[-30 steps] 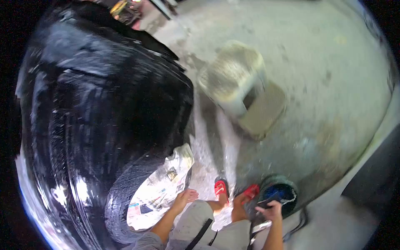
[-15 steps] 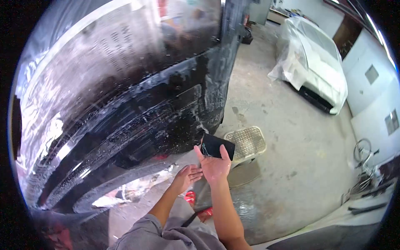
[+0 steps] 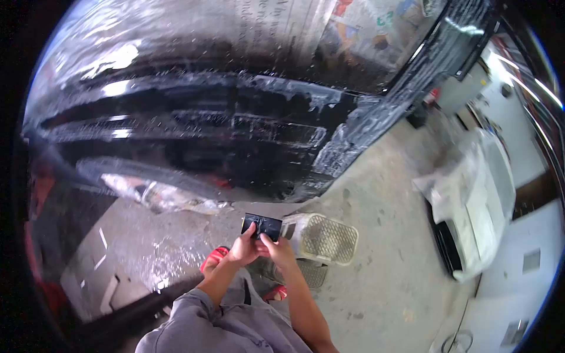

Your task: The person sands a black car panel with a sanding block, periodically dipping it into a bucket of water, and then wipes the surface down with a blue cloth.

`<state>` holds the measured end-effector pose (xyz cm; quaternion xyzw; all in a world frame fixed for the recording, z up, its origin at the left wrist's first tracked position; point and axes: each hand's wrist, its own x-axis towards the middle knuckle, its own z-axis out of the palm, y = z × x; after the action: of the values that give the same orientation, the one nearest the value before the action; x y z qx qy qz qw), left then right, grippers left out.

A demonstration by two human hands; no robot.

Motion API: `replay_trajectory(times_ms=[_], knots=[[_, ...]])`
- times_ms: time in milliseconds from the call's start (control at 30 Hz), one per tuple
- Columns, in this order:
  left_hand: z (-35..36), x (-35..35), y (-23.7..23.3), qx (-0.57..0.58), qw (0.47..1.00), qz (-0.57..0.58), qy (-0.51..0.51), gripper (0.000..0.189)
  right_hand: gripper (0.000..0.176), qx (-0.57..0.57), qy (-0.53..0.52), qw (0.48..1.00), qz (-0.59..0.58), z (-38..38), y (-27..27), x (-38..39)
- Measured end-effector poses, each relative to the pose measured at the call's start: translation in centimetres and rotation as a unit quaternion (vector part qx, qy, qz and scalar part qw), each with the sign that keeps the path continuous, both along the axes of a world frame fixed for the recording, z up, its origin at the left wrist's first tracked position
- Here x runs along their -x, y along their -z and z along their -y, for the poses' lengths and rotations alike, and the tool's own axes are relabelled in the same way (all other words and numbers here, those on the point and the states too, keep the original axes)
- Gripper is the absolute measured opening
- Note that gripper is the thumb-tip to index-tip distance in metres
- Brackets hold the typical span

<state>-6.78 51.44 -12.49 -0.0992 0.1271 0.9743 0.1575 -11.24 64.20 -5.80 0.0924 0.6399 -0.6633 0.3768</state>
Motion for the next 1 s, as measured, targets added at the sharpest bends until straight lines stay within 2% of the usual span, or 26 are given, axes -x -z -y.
replay_trajectory(times_ms=[33, 100, 267, 367, 433, 467, 500, 567, 633, 700, 733, 767, 800, 833, 867, 900, 1000], knots=[[-0.7, -0.8, 0.1, 0.043, 0.999, 0.025, -0.015, 0.063, 0.026, 0.001, -0.025, 1.000, 0.002, -1.8, 0.6, -0.2], [-2.6, -2.2, -0.6, 0.108, 0.978, 0.127, -0.125, 0.061, 0.023, -0.015, -0.061, 0.998, -0.008, -5.0, 3.0, -0.5], [-3.7, -8.7, -2.6, 0.153, 0.945, 0.162, -0.239, 0.056, 0.017, -0.063, -0.100, 0.993, 0.005, -11.5, 7.1, -1.9], [-2.4, -13.3, -2.3, 0.196, 0.937, 0.191, -0.219, 0.047, 0.018, -0.156, -0.042, 0.987, -0.021, -13.6, 6.1, -2.2], [-1.0, -15.5, -2.1, 0.252, 0.907, 0.265, -0.209, 0.045, 0.018, -0.167, -0.025, 0.985, -0.028, -15.7, 6.8, -1.6], [-0.3, -16.4, -1.8, 0.243, 0.903, 0.267, -0.234, 0.044, 0.015, -0.167, -0.011, 0.986, -0.025, -16.9, 7.8, -1.2], [0.6, -16.9, -1.9, 0.239, 0.902, 0.261, -0.248, 0.044, 0.013, -0.167, 0.004, 0.986, -0.019, -18.1, 9.1, -0.7], [1.5, -18.6, -1.9, 0.227, 0.878, 0.251, -0.339, 0.039, 0.011, -0.225, -0.005, 0.974, -0.042, -20.4, 12.0, -0.9], [3.0, -20.1, -2.2, 0.225, 0.876, 0.241, -0.353, 0.040, 0.010, -0.255, -0.044, 0.966, 0.016, -23.1, 16.5, -1.3], [3.1, -22.3, -2.2, 0.221, 0.841, 0.246, -0.429, 0.043, 0.012, -0.305, -0.106, 0.945, 0.042, -26.8, 19.8, -4.4], [3.6, -23.5, -1.5, 0.191, 0.841, 0.239, -0.446, 0.048, 0.019, -0.384, -0.318, 0.866, 0.025, -31.7, 26.1, -4.5], [3.7, -24.8, -1.5, 0.192, 0.841, 0.238, -0.447, 0.048, 0.027, -0.420, -0.516, 0.746, -0.022, -36.1, 31.6, -4.7], [4.0, -25.8, -1.3, 0.155, 0.833, 0.246, -0.470, 0.050, 0.028, -0.246, -0.651, 0.668, -0.262, -40.0, 36.1, -6.7], [4.5, -26.5, -1.1, 0.115, 0.824, 0.250, -0.496, 0.053, 0.029, -0.099, -0.644, 0.517, -0.555, -42.1, 37.6, -8.8], [4.7, -27.5, -0.3, 0.087, 0.821, 0.242, -0.510, 0.057, 0.029, -0.304, -0.569, 0.736, -0.205, -43.3, 34.6, -11.7], [4.7, -28.2, -0.2, 0.096, 0.806, 0.237, -0.533, 0.060, 0.029, -0.334, -0.552, 0.748, -0.157, -42.6, 32.1, -12.4], [4.1, -30.0, 1.6, 0.022, 0.774, 0.228, -0.590, 0.059, 0.029, -0.361, -0.559, 0.734, -0.138, -41.2, 26.8, -10.8]])
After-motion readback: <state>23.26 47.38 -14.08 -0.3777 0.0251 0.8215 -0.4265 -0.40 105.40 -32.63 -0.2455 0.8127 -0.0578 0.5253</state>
